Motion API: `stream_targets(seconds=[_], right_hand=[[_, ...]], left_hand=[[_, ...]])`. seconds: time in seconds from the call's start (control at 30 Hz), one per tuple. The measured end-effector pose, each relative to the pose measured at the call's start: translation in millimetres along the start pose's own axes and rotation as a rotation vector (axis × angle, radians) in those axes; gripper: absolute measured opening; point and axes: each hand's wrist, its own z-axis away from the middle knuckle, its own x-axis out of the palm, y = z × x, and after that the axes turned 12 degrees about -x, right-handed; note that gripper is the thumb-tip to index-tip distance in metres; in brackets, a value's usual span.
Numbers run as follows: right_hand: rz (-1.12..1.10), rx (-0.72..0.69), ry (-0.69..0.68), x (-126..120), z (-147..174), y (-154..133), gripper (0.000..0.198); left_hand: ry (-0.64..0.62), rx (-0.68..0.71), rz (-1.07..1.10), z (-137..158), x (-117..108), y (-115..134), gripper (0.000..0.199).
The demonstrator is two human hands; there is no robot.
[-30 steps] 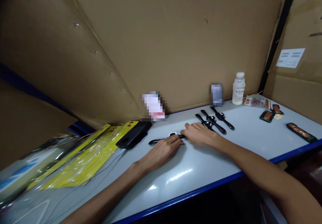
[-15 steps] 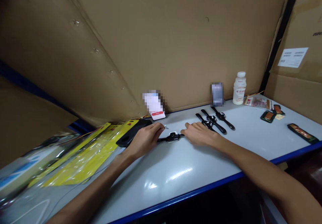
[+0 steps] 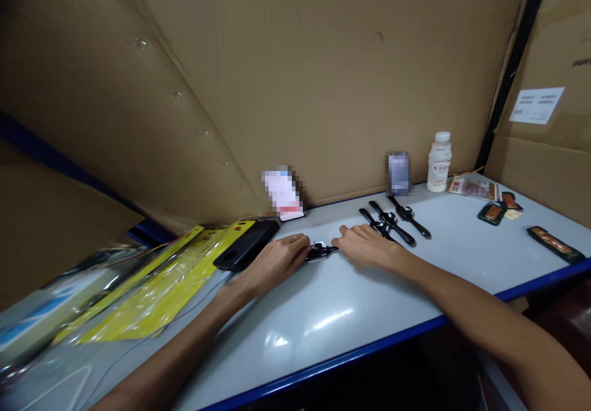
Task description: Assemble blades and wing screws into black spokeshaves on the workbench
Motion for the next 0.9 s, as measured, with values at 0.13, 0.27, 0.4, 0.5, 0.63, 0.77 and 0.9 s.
stream_targets(seconds=[0.13, 0.27, 0.4, 0.5, 0.63, 0.77, 0.9], right_hand=[[0.0, 0.002, -0.004, 0, 0, 1, 0.031], [-0.005, 0.01, -0.024, -2, -1, 0, 0.031], [0.003, 0.011, -0.034, -4, -1, -1, 0.031], [0.005, 0.014, -0.04, -6, -1, -1, 0.03], [-0.01, 0.025, -0.056, -8, -1, -2, 0.03], [-0.007, 0.025, -0.061, -8, -1, -2, 0.031], [-0.003, 0.025, -0.051, -6, -2, -1, 0.031]], left_hand=[[0.004, 0.014, -0.08, -1, 2, 1, 0.024], [0.004, 0.042, -0.132, -1, 2, 4, 0.023], [0.023, 0.041, -0.156, -1, 3, 8, 0.02], [0.032, 0.027, -0.128, -1, 8, 8, 0.019], [0.077, -0.027, -0.004, -2, 15, 2, 0.021], [0.138, 0.039, 0.054, -3, 21, -1, 0.025], [0.195, 0.098, 0.09, -3, 27, 0, 0.029]])
